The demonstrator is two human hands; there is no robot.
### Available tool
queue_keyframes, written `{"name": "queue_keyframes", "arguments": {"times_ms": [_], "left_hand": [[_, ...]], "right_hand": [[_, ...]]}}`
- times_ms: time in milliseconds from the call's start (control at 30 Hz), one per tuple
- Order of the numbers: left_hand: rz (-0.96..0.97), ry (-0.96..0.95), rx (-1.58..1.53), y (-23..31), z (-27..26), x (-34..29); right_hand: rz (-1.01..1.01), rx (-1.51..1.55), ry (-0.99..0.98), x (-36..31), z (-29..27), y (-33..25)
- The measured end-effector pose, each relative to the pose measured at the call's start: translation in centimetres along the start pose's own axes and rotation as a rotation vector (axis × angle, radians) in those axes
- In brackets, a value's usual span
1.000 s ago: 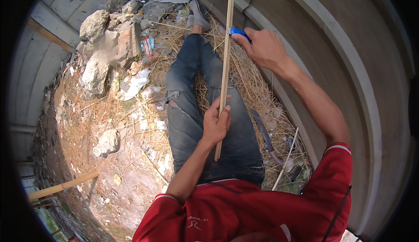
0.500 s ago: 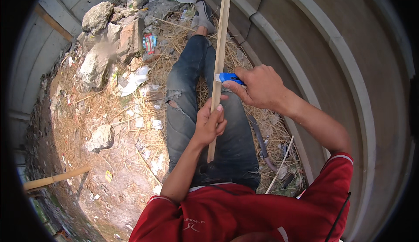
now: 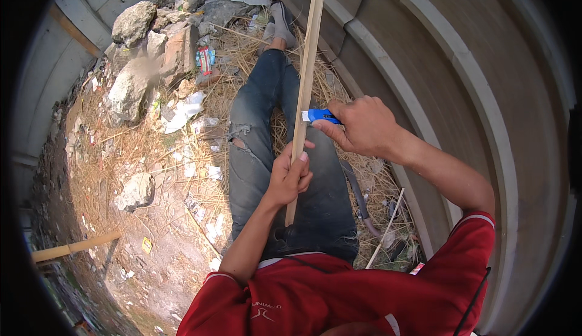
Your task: The person sits inside a large concrete pipe and uses a blue utility knife to shave thin strips off a long wooden stick. They hold the stick with their left hand and scrape the blade along its length with their right hand, creating wood shavings that fall onto the debris below.
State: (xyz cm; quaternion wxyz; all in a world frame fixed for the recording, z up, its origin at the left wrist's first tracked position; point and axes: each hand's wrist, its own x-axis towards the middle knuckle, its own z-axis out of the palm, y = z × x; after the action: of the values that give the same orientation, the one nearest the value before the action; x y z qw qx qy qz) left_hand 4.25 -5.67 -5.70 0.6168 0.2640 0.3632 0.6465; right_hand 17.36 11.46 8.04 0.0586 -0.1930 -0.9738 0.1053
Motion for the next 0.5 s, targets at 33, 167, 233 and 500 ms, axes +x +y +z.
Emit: {"name": "queue_keyframes", "arguments": {"times_ms": [33,167,233,500], "left_hand": [[0.003,-0.011,-0.003,0.6,0.1,0.1],[0.038,0.0,0.063,-0.7,-0.3,-0.3],[0.049,0.029,0.127,-1.2,-1.1,-0.3],[0.048,0.042,0.15,0.5,-2.5,0.5]], "right_hand": [[-0.013,-0.009,0.001,-0.2,0.5,-0.2],[-0.048,-0.048,-0.026,-0.2,2.2,0.0],[-0.058,-0.075,-0.035,-0.1,2.8,0.2],[-0.101,-0.156,0.083,2.6,4.4,1.4]]}}
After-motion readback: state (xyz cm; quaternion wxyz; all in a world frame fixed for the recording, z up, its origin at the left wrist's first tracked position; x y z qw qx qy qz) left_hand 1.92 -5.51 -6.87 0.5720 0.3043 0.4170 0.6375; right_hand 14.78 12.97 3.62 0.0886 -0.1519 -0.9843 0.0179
